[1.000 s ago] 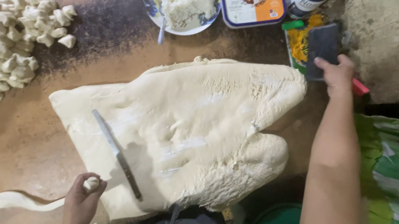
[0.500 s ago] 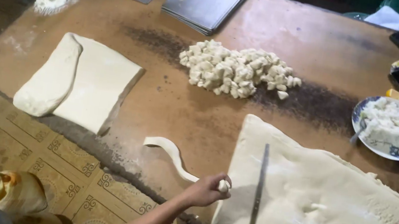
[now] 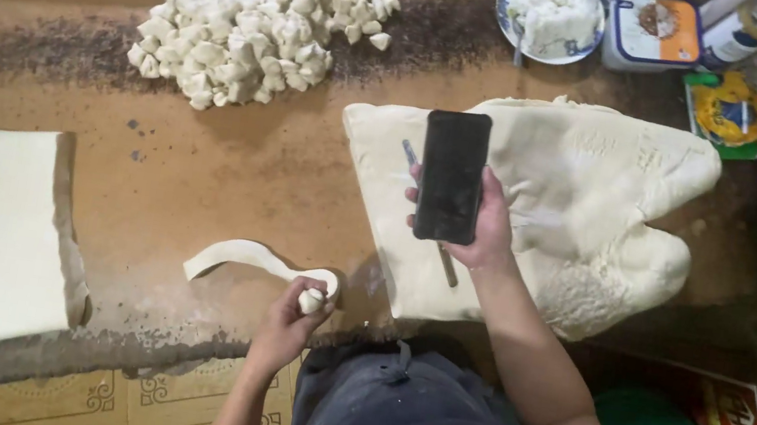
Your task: Cutting strips of dough into small pieces and rolling them into balls on a floured table.
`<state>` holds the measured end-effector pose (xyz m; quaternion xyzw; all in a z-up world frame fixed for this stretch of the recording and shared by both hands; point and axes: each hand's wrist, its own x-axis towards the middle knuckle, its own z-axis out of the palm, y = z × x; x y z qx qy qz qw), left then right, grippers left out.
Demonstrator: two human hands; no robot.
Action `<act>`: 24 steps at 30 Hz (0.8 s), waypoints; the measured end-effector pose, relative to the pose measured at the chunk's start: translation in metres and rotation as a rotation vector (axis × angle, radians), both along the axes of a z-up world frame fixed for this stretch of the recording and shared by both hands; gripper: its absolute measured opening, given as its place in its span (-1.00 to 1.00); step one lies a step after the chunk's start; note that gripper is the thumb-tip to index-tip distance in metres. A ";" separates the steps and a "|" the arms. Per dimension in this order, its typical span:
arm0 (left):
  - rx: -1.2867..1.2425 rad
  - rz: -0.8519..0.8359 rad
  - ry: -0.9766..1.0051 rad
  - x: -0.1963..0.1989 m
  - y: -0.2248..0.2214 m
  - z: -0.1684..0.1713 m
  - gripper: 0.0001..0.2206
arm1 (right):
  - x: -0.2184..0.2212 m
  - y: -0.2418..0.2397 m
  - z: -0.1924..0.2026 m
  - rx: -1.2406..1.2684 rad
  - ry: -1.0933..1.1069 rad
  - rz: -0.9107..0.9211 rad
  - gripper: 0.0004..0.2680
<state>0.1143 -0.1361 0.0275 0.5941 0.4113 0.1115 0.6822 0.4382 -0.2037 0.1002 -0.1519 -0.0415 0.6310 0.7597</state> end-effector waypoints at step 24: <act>-0.023 -0.028 -0.059 0.030 0.001 0.013 -0.89 | 0.019 -0.036 -0.003 0.044 0.011 0.030 -0.42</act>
